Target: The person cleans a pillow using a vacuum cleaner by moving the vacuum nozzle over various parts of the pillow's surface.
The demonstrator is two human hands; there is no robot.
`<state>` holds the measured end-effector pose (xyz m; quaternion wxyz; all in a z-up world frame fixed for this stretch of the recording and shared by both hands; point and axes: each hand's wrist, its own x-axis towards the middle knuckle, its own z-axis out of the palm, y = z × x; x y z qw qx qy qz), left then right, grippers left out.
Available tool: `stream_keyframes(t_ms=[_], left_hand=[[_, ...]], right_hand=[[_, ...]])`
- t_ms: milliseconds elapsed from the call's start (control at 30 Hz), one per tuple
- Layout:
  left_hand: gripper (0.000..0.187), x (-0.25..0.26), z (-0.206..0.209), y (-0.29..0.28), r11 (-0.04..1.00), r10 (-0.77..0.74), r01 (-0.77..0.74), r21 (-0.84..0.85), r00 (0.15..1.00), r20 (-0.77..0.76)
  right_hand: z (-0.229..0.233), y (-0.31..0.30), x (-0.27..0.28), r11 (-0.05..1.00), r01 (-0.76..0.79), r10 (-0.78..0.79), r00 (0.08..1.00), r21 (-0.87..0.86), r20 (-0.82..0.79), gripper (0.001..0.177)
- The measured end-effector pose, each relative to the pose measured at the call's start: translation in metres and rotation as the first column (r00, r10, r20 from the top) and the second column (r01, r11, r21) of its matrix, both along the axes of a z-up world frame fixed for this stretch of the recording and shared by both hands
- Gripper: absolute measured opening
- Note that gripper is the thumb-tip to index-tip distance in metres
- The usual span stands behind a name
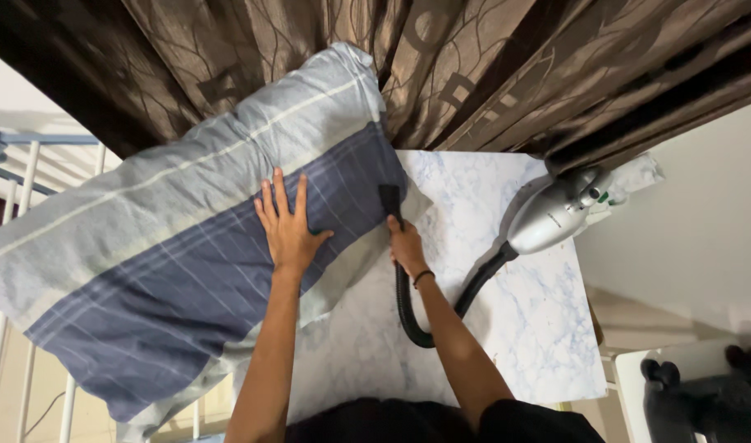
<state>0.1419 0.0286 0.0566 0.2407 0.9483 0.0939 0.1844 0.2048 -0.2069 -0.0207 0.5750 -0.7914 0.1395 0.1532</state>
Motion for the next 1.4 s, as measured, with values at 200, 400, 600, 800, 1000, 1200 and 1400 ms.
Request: stream_keyframes(t_ms=[200, 400, 600, 800, 1000, 1200, 1400], left_hand=[[0.133, 0.000, 0.002, 0.000, 1.000, 0.003, -0.003, -0.010, 1.000, -0.011], [0.133, -0.003, 0.008, 0.001, 0.999, -0.012, 0.012, -0.029, 1.000, -0.008], [0.131, -0.007, 0.008, -0.001, 0.999, -0.020, 0.021, -0.031, 0.999, 0.029], [0.128, -0.006, 0.006, 0.000, 0.999, -0.028, 0.029, -0.024, 0.999, 0.024], [0.128, -0.006, 0.003, 0.000, 0.999, -0.032, 0.033, -0.023, 0.999, 0.041], [0.130, -0.007, 0.005, 0.001, 0.999, -0.047, 0.048, -0.013, 0.997, 0.054], [0.130, -0.009, 0.009, 0.000, 0.999, -0.032, 0.033, -0.038, 0.999, 0.021]], right_hand=[[0.023, -0.012, -0.018, 0.991, 0.073, -0.067, 0.996, 0.116, -0.058, 0.043], [0.089, 0.043, 0.005, 0.968, -0.233, 0.218, 0.964, 0.094, 0.149, 0.039], [0.095, 0.053, 0.033, 0.951, -0.293, 0.276, 0.948, 0.097, 0.156, 0.045], [0.033, 0.005, -0.004, 0.964, -0.265, 0.265, 0.964, 0.030, 0.006, 0.050], [0.017, -0.015, -0.038, 0.984, -0.109, 0.129, 0.982, 0.141, -0.137, 0.045], [0.039, 0.015, -0.044, 0.993, -0.071, 0.052, 0.978, 0.090, 0.201, 0.047], [0.112, 0.065, 0.007, 0.968, -0.251, 0.246, 0.938, -0.011, 0.246, 0.051]])
